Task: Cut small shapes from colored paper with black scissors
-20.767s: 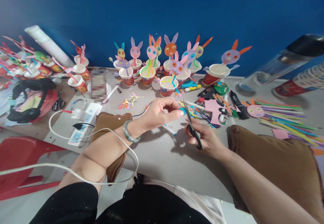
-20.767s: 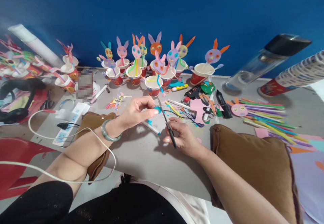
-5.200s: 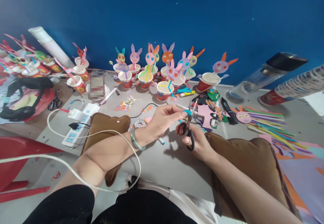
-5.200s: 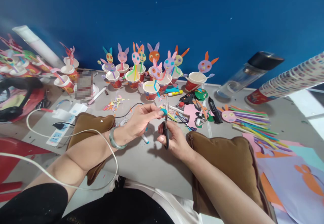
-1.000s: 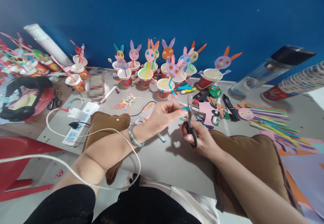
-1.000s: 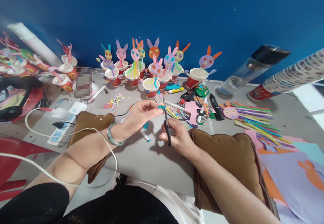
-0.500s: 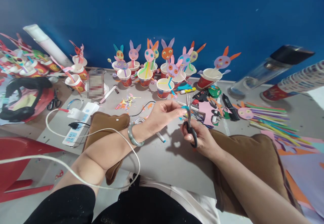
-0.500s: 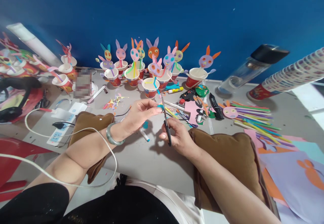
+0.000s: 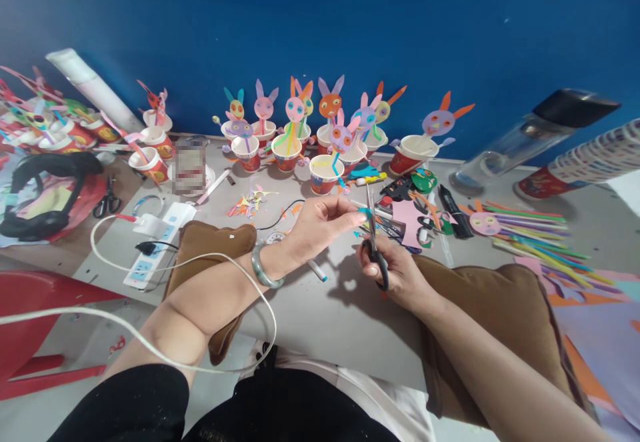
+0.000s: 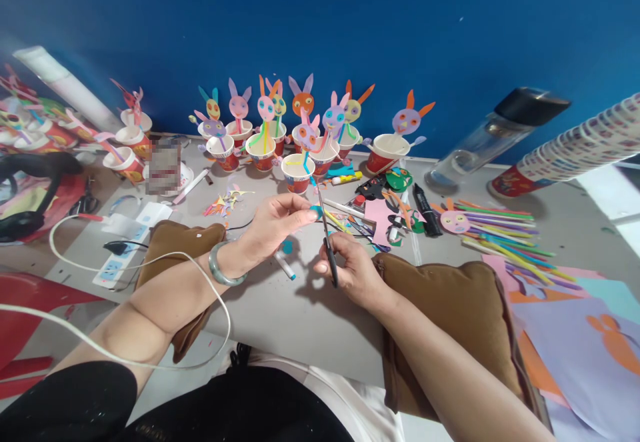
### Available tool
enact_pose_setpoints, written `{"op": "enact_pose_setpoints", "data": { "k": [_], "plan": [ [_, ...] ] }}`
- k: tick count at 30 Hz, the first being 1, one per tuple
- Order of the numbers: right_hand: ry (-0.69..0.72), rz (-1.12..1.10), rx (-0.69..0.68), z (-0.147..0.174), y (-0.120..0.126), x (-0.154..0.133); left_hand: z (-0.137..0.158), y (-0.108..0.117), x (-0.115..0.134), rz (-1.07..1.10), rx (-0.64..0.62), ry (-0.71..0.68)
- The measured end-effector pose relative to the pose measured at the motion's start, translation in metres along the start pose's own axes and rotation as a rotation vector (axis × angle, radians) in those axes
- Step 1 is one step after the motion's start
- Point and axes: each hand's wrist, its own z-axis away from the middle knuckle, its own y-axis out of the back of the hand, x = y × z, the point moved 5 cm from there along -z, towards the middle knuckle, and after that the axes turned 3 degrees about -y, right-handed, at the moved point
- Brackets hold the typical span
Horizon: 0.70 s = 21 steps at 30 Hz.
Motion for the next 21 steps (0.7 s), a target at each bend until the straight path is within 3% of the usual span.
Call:
{"op": "enact_pose_setpoints", "data": {
  "k": [21],
  "plan": [
    [-0.008, 0.017, -0.013, -0.0007, 0.0000, -0.0004, 0.0004, 0.0041, 0.0026, -0.003, 0.054, 0.026]
  ]
}}
